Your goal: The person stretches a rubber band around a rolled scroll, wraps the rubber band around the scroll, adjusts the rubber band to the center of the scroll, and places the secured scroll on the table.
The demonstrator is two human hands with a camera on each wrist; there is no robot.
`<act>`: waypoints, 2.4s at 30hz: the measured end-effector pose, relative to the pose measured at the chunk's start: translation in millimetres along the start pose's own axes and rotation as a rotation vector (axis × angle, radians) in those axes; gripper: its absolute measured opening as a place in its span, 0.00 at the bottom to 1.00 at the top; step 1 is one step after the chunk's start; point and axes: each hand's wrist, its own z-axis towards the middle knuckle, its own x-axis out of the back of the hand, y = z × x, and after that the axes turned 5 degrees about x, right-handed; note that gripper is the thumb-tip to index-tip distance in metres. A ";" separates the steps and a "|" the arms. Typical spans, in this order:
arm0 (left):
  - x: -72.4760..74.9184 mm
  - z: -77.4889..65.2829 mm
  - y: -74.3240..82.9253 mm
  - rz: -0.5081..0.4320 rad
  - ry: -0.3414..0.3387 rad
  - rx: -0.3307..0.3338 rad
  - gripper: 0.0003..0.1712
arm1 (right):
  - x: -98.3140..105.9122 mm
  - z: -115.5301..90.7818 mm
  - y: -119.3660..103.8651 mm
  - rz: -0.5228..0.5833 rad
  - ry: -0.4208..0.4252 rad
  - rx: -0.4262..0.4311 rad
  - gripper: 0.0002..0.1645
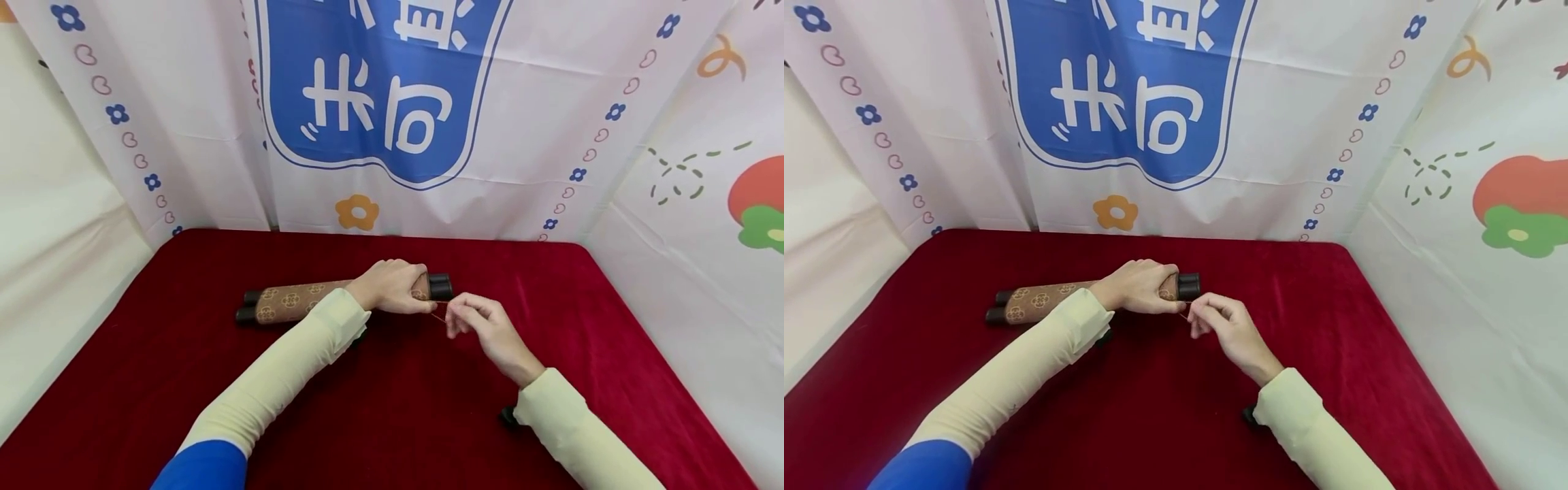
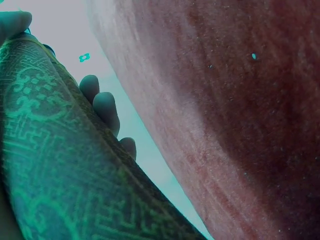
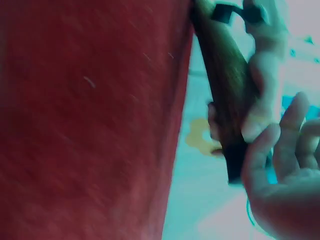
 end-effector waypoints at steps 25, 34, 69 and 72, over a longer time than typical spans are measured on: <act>-3.5 -10.3 10.9 -0.071 -0.086 -0.011 0.35 | 42.2 74.8 -26.9 -0.036 -0.332 -0.403 0.20; 10.2 -23.3 18.9 -0.093 -0.110 -0.039 0.21 | 56.9 70.4 -15.0 -0.055 -0.361 -0.399 0.17; 12.3 -41.9 31.1 -0.092 -0.066 -0.103 0.16 | 20.9 88.4 10.9 -0.047 -0.155 -0.199 0.19; 17.6 -45.9 31.4 -0.122 -0.033 -0.123 0.20 | 22.1 84.8 20.1 -0.044 -0.128 -0.222 0.22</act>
